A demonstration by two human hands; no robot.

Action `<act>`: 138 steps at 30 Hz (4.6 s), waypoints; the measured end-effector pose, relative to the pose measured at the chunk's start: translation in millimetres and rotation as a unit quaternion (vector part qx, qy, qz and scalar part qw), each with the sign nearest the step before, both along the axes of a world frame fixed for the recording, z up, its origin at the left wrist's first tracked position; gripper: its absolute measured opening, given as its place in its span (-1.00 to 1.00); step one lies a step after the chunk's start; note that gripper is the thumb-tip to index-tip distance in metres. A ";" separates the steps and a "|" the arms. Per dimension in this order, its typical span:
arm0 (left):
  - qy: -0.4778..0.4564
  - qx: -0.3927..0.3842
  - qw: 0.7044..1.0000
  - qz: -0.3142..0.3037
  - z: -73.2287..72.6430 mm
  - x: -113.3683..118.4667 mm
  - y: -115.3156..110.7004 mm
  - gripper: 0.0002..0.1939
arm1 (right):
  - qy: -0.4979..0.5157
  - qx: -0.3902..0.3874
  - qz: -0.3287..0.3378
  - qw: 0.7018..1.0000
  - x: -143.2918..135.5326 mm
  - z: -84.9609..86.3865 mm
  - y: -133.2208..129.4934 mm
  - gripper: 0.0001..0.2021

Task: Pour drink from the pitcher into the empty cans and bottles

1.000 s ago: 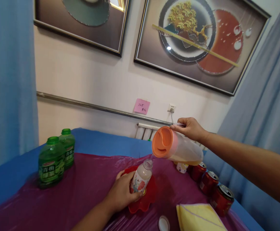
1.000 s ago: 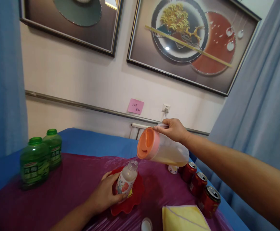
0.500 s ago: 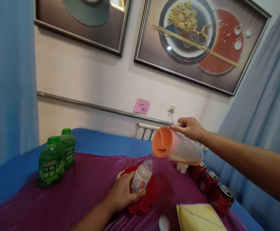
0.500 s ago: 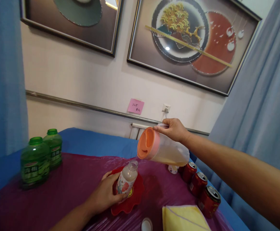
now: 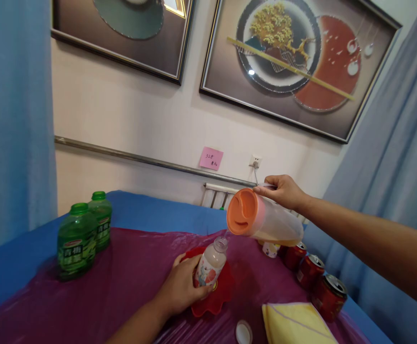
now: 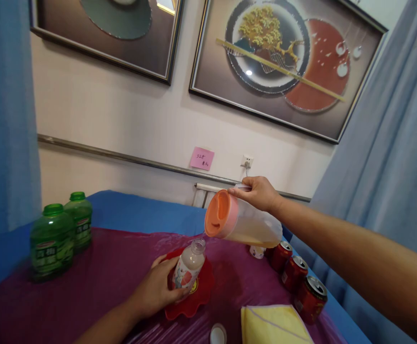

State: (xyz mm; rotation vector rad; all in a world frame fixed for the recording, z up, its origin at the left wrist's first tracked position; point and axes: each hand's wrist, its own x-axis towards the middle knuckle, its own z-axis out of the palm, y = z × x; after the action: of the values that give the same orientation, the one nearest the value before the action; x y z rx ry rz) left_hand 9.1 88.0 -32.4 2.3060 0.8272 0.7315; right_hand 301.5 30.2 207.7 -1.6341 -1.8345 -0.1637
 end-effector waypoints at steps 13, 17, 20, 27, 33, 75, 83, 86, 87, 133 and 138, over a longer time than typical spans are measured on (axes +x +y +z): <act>-0.004 -0.001 1.000 0.001 -1.2 -0.5 0.0 -0.39 | 0.000 0.011 0.009 1.000 -3.2 2.7 -0.2 -0.27; -0.005 0.002 1.000 0.000 -1.2 -0.3 0.0 -0.38 | -0.001 0.013 0.009 1.000 -3.0 3.4 0.4 -0.28; -0.004 -0.002 1.000 0.001 -0.6 0.0 -0.7 -0.42 | -0.001 0.012 0.011 1.000 -2.6 4.4 0.4 -0.29; -0.001 0.000 1.000 0.004 0.7 0.0 -1.1 -0.40 | -0.002 0.009 0.010 1.000 -1.2 5.4 0.3 -0.31; -0.004 -0.004 1.000 -0.001 -0.4 -0.1 -1.0 -0.41 | -0.002 0.012 0.010 1.000 -0.9 4.0 -0.5 -0.29; -0.006 -0.004 1.000 -0.006 1.2 -0.1 -2.4 -0.43 | -0.015 0.018 0.005 1.000 -6.9 12.9 -8.0 -0.27; -0.005 -0.003 1.000 -0.002 0.6 0.7 -2.8 -0.42 | -0.018 0.017 0.004 1.000 -7.5 13.8 -7.8 -0.28; -0.004 -0.002 1.000 0.002 0.3 1.0 -2.8 -0.41 | -0.018 0.017 0.005 1.000 -8.2 14.5 -8.1 -0.29; -0.003 -0.001 1.000 0.002 0.4 1.0 -2.8 -0.40 | -0.018 0.017 0.005 1.000 -8.4 14.6 -8.2 -0.29; -0.011 0.006 1.000 -0.005 -1.8 -0.6 -0.9 -0.42 | -0.017 0.012 0.005 1.000 -4.4 13.3 -9.9 -0.27; -0.007 0.014 1.000 -0.002 -3.0 -0.2 -0.7 -0.42 | -0.021 0.014 0.003 1.000 -3.9 13.2 -9.1 -0.28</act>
State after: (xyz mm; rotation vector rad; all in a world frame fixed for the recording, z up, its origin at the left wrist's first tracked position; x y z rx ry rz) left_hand 8.9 87.3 -35.3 2.3235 0.8116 0.7622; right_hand 297.6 21.1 220.8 -1.6182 -1.8595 -0.2207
